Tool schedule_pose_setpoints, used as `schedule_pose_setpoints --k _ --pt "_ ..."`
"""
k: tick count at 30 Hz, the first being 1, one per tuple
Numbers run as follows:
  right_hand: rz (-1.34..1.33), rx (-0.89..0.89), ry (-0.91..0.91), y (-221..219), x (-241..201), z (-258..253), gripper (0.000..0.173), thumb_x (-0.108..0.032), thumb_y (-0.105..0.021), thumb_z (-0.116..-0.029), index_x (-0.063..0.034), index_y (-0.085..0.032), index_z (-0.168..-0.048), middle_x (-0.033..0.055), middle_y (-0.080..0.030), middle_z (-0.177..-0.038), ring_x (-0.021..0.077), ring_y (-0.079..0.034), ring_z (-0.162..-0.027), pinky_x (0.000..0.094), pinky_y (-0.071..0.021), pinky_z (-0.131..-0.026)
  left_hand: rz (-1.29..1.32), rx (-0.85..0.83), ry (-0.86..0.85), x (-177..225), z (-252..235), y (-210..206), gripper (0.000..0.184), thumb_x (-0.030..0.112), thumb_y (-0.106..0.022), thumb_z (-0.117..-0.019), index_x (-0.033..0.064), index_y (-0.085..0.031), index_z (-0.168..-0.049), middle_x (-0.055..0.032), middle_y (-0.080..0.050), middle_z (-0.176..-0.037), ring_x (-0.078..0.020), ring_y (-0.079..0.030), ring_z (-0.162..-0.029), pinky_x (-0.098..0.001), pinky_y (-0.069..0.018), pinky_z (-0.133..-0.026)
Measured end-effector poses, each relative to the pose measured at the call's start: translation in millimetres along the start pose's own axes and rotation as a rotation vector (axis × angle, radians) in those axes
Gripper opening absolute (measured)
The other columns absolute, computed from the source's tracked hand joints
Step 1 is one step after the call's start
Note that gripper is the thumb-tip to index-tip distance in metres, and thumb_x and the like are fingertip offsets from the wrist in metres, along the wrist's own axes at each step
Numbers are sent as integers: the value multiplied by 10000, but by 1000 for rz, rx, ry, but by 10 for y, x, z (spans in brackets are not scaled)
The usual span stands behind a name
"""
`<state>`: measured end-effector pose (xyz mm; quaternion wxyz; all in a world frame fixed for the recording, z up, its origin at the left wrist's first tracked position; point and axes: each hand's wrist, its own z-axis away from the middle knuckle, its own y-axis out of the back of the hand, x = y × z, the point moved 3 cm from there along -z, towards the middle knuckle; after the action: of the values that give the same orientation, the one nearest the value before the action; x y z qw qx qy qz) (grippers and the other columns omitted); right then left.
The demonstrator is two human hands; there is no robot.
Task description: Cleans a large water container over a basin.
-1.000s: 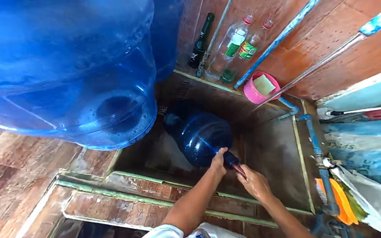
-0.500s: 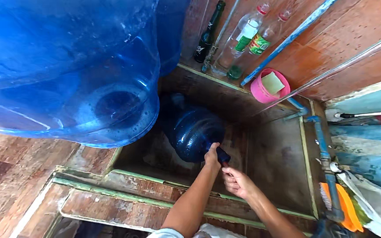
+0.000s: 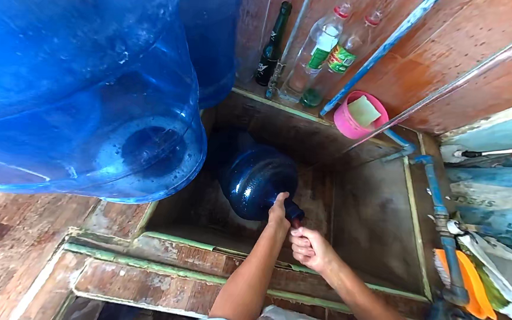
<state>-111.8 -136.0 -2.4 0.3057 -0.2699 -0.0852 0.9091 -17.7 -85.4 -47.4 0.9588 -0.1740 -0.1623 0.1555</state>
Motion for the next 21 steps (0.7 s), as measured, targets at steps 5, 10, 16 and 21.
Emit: schedule_pose_setpoints --k 5,10,16,21 --pt "1771 214 -48 32 -548 28 390 -123 -590 -981 27 -539 -1337 245 -688 -1084 380 -686 -1030 535 -530 -897 47 -40 26 -31 -64 -33 432 304 -585 -1025 26 -528 -1350 -188 -610 -1186 -278 -604 -1025 -477 -514 -869" --pt "991 196 164 298 -165 -44 164 27 -559 -952 15 -585 -1114 63 -476 -654 122 -452 -513 258 -397 -483 -3 21 28 -116 -100 -12 489 275 -609 -1021 -23 -497 -1392 -236 -584 -1283 -320 -579 -1140 -506 -491 -947" --pt "1435 169 30 33 -333 7 286 -50 -616 -962 36 -572 -1231 195 -630 -862 280 -632 -755 415 -537 -701 11 -5 10 -12 -18 27 412 273 -588 -1025 4 -533 -1332 -190 -611 -1140 -271 -599 -977 -460 -513 -845" --pt "1379 222 117 223 -347 -13 311 -27 -609 -955 22 -597 -1262 190 -637 -877 269 -628 -756 409 -532 -699 1 8 31 -74 -66 -9 481 283 -607 -1018 -1 -497 -1390 -224 -589 -1256 -311 -588 -1092 -504 -500 -913"
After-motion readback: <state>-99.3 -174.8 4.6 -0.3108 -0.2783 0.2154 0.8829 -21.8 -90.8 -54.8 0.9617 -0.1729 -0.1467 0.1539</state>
